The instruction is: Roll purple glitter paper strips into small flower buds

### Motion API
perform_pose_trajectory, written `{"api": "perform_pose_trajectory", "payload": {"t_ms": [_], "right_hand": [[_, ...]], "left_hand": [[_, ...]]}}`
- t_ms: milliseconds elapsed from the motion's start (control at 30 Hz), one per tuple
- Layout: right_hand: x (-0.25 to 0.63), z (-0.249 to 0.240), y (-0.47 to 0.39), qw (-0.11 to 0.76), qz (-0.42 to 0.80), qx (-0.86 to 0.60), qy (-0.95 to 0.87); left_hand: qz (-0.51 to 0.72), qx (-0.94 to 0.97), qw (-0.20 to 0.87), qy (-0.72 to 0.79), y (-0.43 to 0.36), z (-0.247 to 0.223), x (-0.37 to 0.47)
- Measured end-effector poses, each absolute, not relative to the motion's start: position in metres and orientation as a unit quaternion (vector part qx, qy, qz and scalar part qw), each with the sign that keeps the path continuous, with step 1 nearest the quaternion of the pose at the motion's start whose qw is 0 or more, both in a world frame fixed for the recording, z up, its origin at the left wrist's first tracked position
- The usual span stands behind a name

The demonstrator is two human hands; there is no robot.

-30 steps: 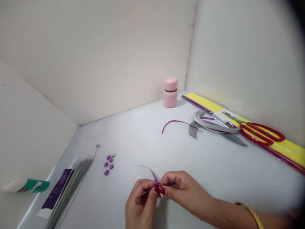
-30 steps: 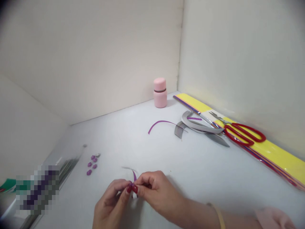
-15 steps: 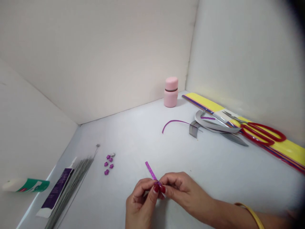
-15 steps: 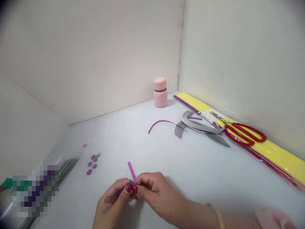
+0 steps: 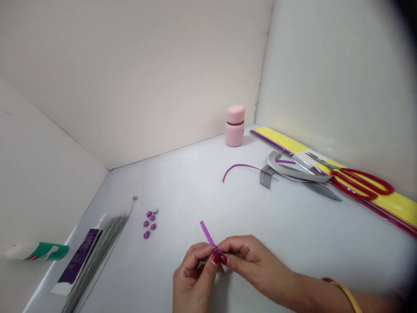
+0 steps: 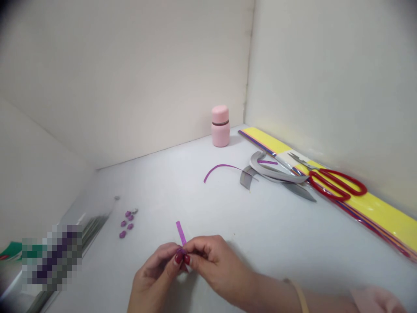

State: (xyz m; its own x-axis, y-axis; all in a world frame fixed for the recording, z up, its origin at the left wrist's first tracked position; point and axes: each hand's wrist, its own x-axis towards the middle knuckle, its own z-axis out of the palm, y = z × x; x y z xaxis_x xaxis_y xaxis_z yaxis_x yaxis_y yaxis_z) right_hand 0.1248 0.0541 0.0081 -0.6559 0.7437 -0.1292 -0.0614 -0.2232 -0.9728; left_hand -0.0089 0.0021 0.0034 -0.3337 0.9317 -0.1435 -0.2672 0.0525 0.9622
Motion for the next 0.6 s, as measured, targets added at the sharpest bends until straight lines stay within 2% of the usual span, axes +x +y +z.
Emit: {"api": "perform_pose_trajectory", "payload": {"t_ms": [600], "right_hand": [[0.1240,0.0123,0.0551,0.288,0.738,-0.285,-0.539]], "left_hand": [[0.614,0.263,0.527,0.526,0.0033,0.0040,-0.0067]]}}
